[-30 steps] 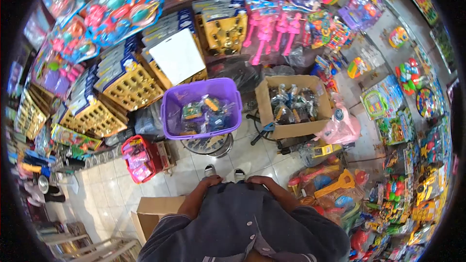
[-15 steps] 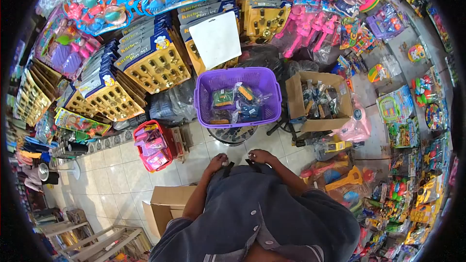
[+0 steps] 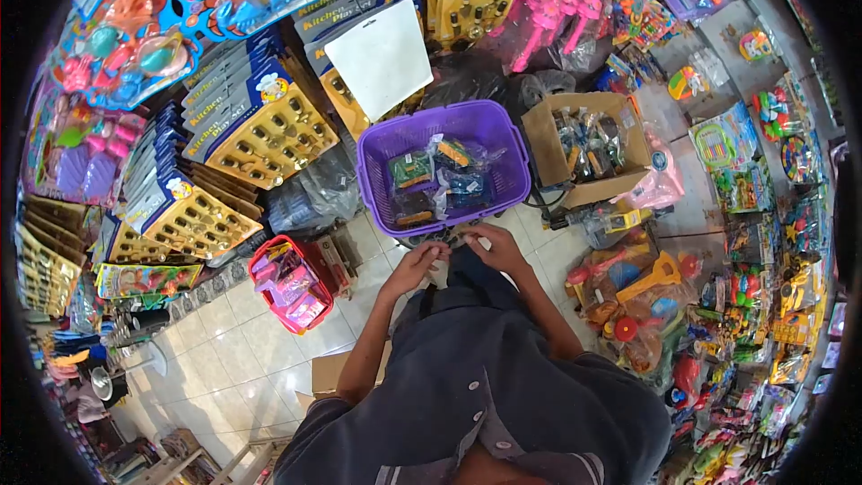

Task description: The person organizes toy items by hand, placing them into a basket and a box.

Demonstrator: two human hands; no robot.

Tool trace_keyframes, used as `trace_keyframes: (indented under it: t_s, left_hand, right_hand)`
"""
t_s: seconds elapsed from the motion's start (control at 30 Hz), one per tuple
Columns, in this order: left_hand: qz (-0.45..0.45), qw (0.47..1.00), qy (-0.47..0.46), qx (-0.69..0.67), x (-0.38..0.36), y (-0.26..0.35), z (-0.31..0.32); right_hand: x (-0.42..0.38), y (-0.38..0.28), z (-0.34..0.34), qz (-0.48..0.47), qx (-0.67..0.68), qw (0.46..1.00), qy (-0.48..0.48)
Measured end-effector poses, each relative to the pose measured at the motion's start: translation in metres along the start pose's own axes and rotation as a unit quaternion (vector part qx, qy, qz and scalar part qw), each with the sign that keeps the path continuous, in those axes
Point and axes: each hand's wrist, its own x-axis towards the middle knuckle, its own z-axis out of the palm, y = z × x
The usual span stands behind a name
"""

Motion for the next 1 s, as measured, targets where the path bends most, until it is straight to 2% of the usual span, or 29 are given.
trace_keyframes:
  t_s: [0.03, 0.13, 0.2, 0.27, 0.3, 0.4, 0.47, 0.5, 0.6, 0.67, 0.7, 0.8, 0.9, 1.0]
  left_hand:
    - [0.023, 1.0, -0.009, -0.013, 0.009, 0.009, -0.001]
    - [0.021, 0.998, -0.004, -0.064, 0.034, 0.044, -0.008]
    - [0.037, 0.999, 0.005, -0.037, 0.06, 0.059, -0.02]
    - [0.043, 0.999, 0.003, -0.001, 0.088, 0.047, -0.039]
    - [0.017, 0.999, 0.017, 0.041, 0.102, 0.032, -0.051]
    - [-0.04, 0.985, 0.052, 0.16, 0.142, 0.007, -0.083]
    - [-0.079, 0.971, 0.057, 0.217, 0.153, 0.007, -0.093]
    - [-0.086, 0.966, 0.039, 0.241, 0.163, -0.015, -0.104]
    - [-0.113, 0.915, -0.064, 0.382, 0.176, -0.024, -0.115]
    - [-0.122, 0.865, -0.076, 0.481, 0.181, -0.075, -0.129]
    - [-0.125, 0.836, -0.082, 0.528, 0.179, -0.078, -0.128]
    - [-0.229, 0.812, -0.08, 0.531, 0.177, -0.082, -0.122]
    - [-0.232, 0.812, -0.054, 0.532, 0.174, -0.072, -0.112]
    - [-0.255, 0.809, -0.066, 0.525, 0.172, -0.06, -0.106]
  right_hand:
    - [0.008, -0.004, -0.005, -0.008, 0.0, 1.0, 0.017]
    - [0.033, 0.0, -0.013, -0.014, 0.009, 0.999, 0.05]
    - [0.056, 0.004, -0.018, -0.002, 0.024, 0.998, 0.066]
    - [0.082, 0.012, -0.023, 0.022, 0.019, 0.999, 0.033]
    - [0.094, 0.016, -0.026, 0.029, 0.014, 0.999, 0.016]
    - [0.12, 0.064, -0.013, -0.014, -0.065, 0.997, -0.029]
    - [0.132, 0.086, -0.005, 0.02, -0.112, 0.989, -0.094]
    - [0.135, 0.097, 0.0, 0.039, -0.135, 0.982, -0.127]
    - [0.146, 0.139, 0.018, 0.099, -0.188, 0.955, -0.206]
    - [0.142, 0.15, 0.019, 0.102, -0.238, 0.943, -0.21]
    - [0.143, 0.148, 0.017, 0.103, -0.264, 0.935, -0.212]
    - [0.146, 0.141, 0.014, 0.158, -0.339, 0.88, -0.293]
    - [0.16, 0.135, 0.015, 0.211, -0.404, 0.818, -0.351]
    - [0.162, 0.139, 0.016, 0.203, -0.415, 0.82, -0.339]
